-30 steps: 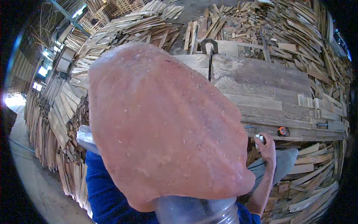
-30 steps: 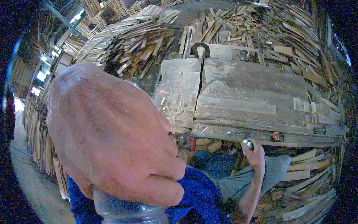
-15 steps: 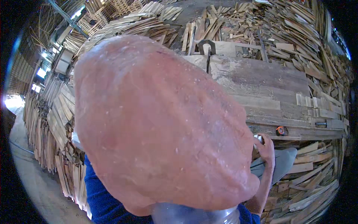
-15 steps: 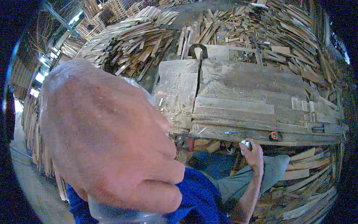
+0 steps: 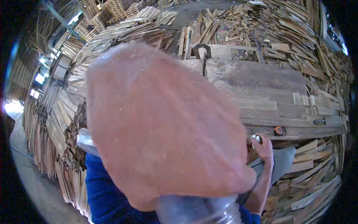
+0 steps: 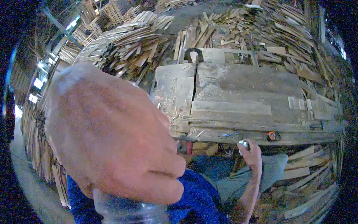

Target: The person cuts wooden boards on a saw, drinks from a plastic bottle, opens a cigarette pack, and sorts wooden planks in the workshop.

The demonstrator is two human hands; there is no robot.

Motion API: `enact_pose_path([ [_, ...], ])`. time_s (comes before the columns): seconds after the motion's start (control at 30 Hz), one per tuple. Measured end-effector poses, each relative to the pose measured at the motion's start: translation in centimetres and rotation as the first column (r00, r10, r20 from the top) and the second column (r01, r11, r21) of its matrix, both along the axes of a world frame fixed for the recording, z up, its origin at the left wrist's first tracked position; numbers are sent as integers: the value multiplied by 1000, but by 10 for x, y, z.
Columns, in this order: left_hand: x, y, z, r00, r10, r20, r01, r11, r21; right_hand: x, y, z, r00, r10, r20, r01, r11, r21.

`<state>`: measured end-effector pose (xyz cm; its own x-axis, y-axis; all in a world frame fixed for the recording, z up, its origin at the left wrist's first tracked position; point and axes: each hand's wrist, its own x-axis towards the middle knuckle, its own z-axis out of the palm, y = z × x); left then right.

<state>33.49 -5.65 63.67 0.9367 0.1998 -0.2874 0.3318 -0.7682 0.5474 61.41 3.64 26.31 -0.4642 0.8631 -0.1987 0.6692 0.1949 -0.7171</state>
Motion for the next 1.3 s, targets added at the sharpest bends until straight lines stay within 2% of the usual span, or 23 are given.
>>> enact_pose_path([
  [0.1,-7,2,-17,999,45,16,-44,998,-51,6,2,-17,997,-70,-28,67,994,-88],
  [0.17,-12,0,-54,982,177,70,-160,967,-200,8,1,-21,999,-27,-43,28,999,29],
  [0.2,-8,-2,-72,928,335,163,-292,926,-239,8,-1,-15,999,-25,-31,25,1000,-1],
  [0.27,0,-9,-99,735,620,275,-534,779,-327,3,-2,-7,1000,-31,-1,31,999,-8],
  [0.33,4,-15,-122,439,841,317,-727,540,-424,8,-6,-11,998,-51,39,52,999,-17],
  [0.4,-11,-14,-148,264,914,309,-790,389,-475,7,-6,-11,998,-55,-18,54,999,-4],
  [0.47,-49,-4,-188,415,758,503,-718,612,-331,7,-7,-9,998,-47,-41,47,999,-7],
  [0.53,-59,-1,-197,472,660,584,-675,697,-243,6,-4,-7,1000,-27,4,27,998,-56],
  [0.63,-62,0,-195,529,625,574,-726,684,-76,6,-3,-10,1000,-12,15,13,998,-66],
  [0.67,-62,0,-196,525,626,577,-728,681,-78,7,-2,-12,1000,-9,-2,9,999,-46],
  [0.8,-61,-1,-197,423,637,644,-730,661,-174,3,0,-10,1000,-14,3,14,999,-43],
  [0.93,-55,-1,-199,380,580,721,-786,613,-79,4,1,-10,999,-34,22,36,996,-82],
  [1.0,-54,4,-207,315,532,786,-804,589,-77,4,3,-10,999,-47,25,49,995,-92],
  [1.07,-52,6,-210,333,546,769,-825,564,-43,6,5,-15,999,-32,19,32,999,-13],
  [1.1,-49,3,-211,380,583,718,-834,552,-6,11,4,-16,999,-31,22,30,999,29],
  [1.13,-42,0,-218,363,658,660,-841,537,-73,12,1,-15,998,-58,36,56,998,38],
  [1.2,-29,-2,-251,361,752,551,-816,541,-204,10,-7,-6,911,-204,-359,153,974,-166],
  [1.27,-15,-4,-286,417,811,410,-797,543,-264,9,-16,14,929,-71,-363,98,994,56],
  [1.3,-8,-10,-296,453,835,312,-807,533,-253,4,-27,28,925,-65,-375,71,998,2],
])
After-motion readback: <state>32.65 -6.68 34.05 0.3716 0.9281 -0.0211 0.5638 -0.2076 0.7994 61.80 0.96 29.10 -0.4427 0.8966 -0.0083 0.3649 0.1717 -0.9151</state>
